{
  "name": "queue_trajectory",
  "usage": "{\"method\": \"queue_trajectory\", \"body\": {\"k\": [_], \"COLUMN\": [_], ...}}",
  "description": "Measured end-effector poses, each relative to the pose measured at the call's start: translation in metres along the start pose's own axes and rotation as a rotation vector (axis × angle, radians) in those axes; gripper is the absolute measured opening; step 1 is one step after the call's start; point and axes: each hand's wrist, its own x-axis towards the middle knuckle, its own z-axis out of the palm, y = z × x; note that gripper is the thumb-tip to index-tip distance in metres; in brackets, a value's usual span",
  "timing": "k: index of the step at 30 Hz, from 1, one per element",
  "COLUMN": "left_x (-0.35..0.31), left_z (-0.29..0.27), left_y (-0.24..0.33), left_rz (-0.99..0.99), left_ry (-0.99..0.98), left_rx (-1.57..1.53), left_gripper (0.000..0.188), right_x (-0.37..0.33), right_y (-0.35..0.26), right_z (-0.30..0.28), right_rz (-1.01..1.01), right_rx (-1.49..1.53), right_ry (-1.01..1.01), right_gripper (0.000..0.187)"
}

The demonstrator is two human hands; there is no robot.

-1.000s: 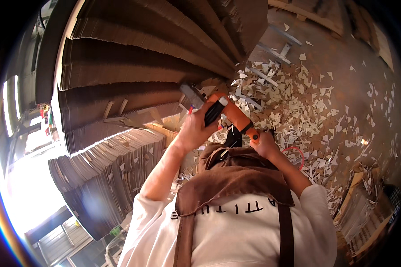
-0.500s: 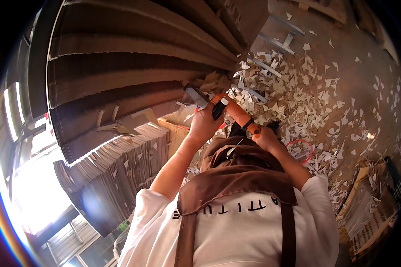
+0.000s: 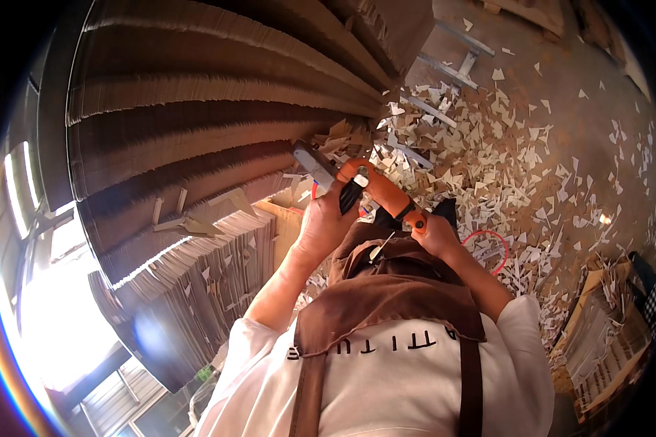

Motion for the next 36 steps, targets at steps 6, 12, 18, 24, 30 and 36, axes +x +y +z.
{"method": "queue_trajectory", "body": {"k": [6, 12, 18, 24, 30, 36], "left_x": [0.018, 0.022, 0.034, 0.052, 0.071, 0.088], "left_z": [0.000, 0.002, 0.015, 0.032, 0.051, 0.074], "left_y": [-0.009, -0.020, -0.025, -0.040, -0.057, -0.076], "left_rz": [-0.037, -0.030, -0.071, -0.076, -0.080, -0.194], "left_ry": [0.033, 0.044, 0.039, 0.017, 0.023, -0.049], "left_rx": [-0.080, -0.114, -0.103, -0.154, -0.191, -0.143], "left_gripper": [0.031, 0.028, 0.026, 0.028, 0.027, 0.030], "right_x": [0.034, 0.026, 0.047, 0.066, 0.089, 0.101], "right_y": [0.019, 0.007, 0.023, 0.041, 0.058, 0.081], "right_z": [0.015, 0.008, 0.013, 0.014, 0.019, 0.023], "right_rz": [0.020, 0.075, 0.149, 0.071, 0.076, 0.104], "right_rx": [-0.021, -0.101, -0.089, -0.183, -0.195, -0.174], "right_ry": [-0.043, -0.089, -0.130, -0.096, -0.132, -0.120], "right_gripper": [0.038, 0.037, 0.033, 0.033, 0.032, 0.029]}}
